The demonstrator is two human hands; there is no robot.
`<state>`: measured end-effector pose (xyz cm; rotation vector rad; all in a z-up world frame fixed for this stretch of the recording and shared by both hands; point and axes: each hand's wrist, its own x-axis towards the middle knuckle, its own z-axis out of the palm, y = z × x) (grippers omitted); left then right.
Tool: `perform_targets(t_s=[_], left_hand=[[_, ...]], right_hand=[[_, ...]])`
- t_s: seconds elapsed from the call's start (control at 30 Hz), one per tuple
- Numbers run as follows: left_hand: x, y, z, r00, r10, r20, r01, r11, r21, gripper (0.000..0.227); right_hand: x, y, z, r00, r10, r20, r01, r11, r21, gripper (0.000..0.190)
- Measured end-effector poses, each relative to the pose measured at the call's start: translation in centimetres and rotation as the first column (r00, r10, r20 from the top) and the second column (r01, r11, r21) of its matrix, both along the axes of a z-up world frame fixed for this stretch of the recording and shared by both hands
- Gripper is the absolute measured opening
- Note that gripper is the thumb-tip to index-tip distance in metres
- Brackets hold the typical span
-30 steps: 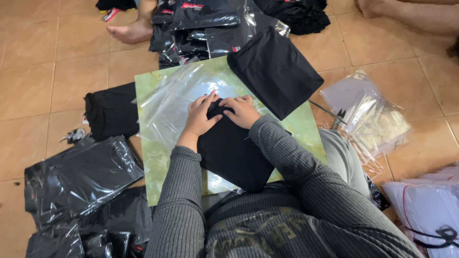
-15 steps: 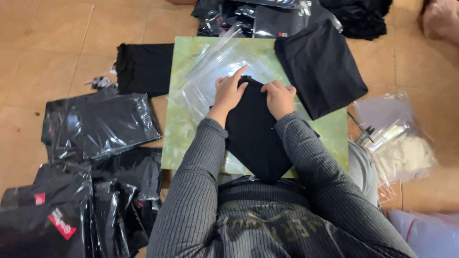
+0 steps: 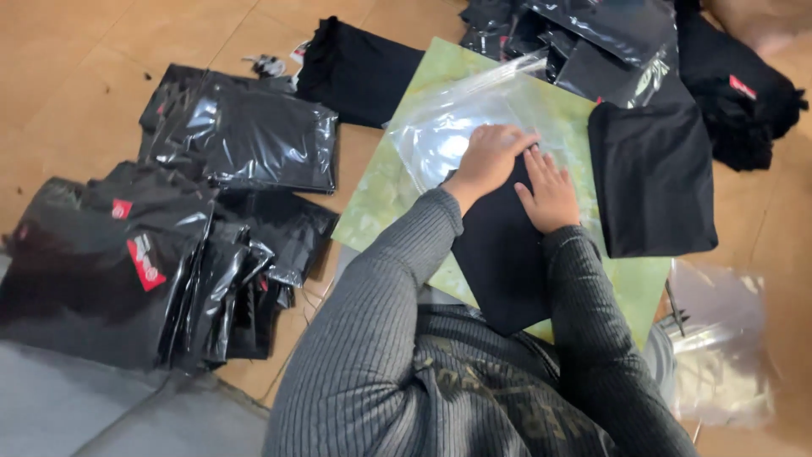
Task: The person folds black garments on a table, places them into clear plastic bags, seals the bags, and stacks the packaged items. A utility knife is used briefly to trim a tag or thread from a garment before packaging.
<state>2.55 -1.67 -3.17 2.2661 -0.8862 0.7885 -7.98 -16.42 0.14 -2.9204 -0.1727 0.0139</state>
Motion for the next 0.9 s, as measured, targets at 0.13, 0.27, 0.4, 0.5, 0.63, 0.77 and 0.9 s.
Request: perform_targets(t_s=[0.13,0.27,0.4,0.5,0.63,0.77,0.9], left_hand=[[-7.9,3.7,4.0,0.981,-0.119,0.150,0.140,0.981,-0.135,0.030],[-10.1,9.0,-0.2,0.979,-0.156,-0.130,0.180,0.965,0.192,0.063],[-10.0,13.7,1.7,0.912,0.115,-0.393,0.033,0.936,0.351,0.066],[-8.8,15.1,1.5,0.848,0.234,-0.476,-0.043,0.925,0.378,0.055],[-9.8,16.2,3.7,0.854,0.173,-0.491,-0.093,0.979,0.184,0.055],[-9.2,15.6,2.9,0.616,0.109,-0.780,-0.059,0.994,0.093,0.057],[-9.0,14.7,4.6,0.461,0.174,-0.870,-0.086,0.985,0.152,0.072]], right_hand=[[0.2,-0.5,-1.2,1.000,0.010,0.024,-0.009,0.998,-0.068,0.064],[0.5,-0.3,-0.7,0.997,-0.044,-0.057,0.042,0.999,-0.031,0.071],[0.0,0.1,-0.1,0.996,-0.060,-0.066,0.059,0.998,-0.010,0.070],[-0.4,0.2,0.4,0.997,-0.071,-0.019,0.070,0.997,-0.014,0.066],[-0.4,-2.6,-2.5,0.851,0.027,0.525,0.069,0.984,-0.162,0.051],[-0.9,-4.4,-1.6,0.930,-0.325,0.174,0.324,0.945,0.035,0.049],[-0.8,-4.0,-0.7,0.878,-0.460,-0.129,0.467,0.884,0.026,0.067]])
